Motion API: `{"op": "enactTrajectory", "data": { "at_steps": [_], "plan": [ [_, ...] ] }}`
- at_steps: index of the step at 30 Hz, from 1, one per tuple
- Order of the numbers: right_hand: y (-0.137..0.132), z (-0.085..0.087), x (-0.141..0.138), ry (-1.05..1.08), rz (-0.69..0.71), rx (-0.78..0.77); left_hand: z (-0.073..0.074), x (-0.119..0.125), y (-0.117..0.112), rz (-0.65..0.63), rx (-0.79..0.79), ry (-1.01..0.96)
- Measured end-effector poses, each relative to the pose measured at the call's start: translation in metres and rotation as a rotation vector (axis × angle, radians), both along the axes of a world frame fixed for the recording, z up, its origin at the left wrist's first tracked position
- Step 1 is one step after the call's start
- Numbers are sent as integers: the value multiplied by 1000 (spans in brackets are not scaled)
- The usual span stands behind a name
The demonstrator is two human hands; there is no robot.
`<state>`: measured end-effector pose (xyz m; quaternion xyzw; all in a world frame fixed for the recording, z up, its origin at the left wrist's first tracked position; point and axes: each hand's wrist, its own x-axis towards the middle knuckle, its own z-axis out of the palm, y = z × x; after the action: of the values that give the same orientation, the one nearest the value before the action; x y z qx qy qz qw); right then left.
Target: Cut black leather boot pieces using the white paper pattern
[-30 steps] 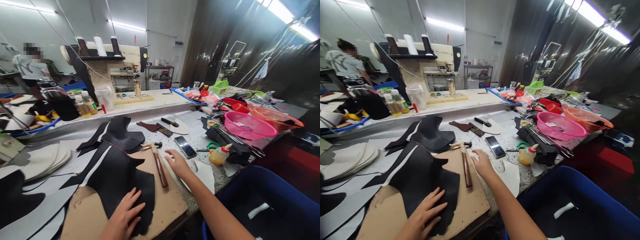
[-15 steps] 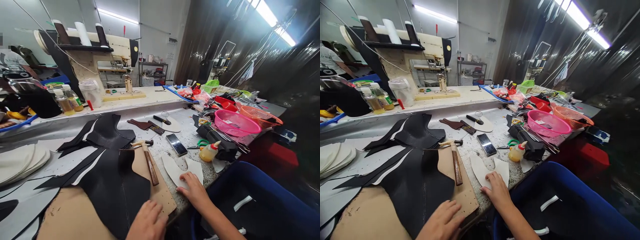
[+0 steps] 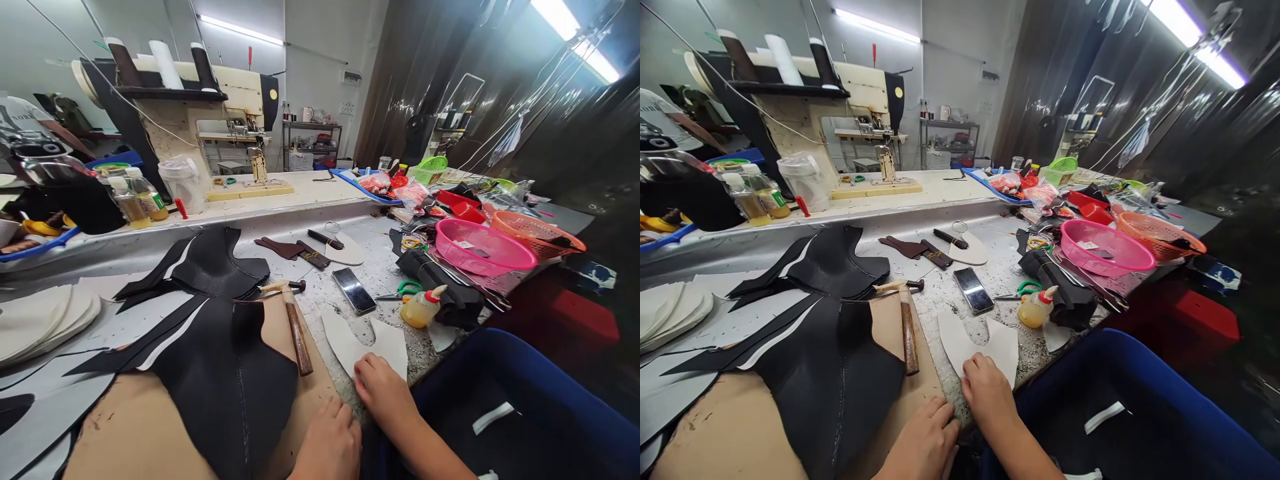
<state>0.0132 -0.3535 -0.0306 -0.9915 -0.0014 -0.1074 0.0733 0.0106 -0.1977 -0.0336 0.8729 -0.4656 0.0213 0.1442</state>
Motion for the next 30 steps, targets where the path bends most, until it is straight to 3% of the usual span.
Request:
{"op": "enactTrajectory", "data": {
  "at_steps": [5, 15, 22, 24, 25, 27, 29, 30],
  "plan": [
    [5, -1, 0, 38, 3, 136, -4, 1, -2, 23, -29, 18],
    [-35, 21, 24, 241, 1, 589, -10, 19, -21, 20, -106, 146],
    [-39, 10, -6, 80, -4, 533, -23, 19, -19, -4, -179, 75],
    [-48, 27, -8, 22, -47, 531, -23, 19, -20, 8, -155, 76],
    [-54, 43, -10, -31, -91, 547, -23, 20, -22, 9, -137, 88],
    [-63, 88, -14, -240, -239, 595, -21, 22, -25, 5, -111, 143],
    [-62, 136, -21, -600, -455, 603, -15, 21, -26, 14, -108, 243],
    [-56, 155, -25, -715, -479, 572, -9, 18, -25, 33, -118, 322]
  ]
}}
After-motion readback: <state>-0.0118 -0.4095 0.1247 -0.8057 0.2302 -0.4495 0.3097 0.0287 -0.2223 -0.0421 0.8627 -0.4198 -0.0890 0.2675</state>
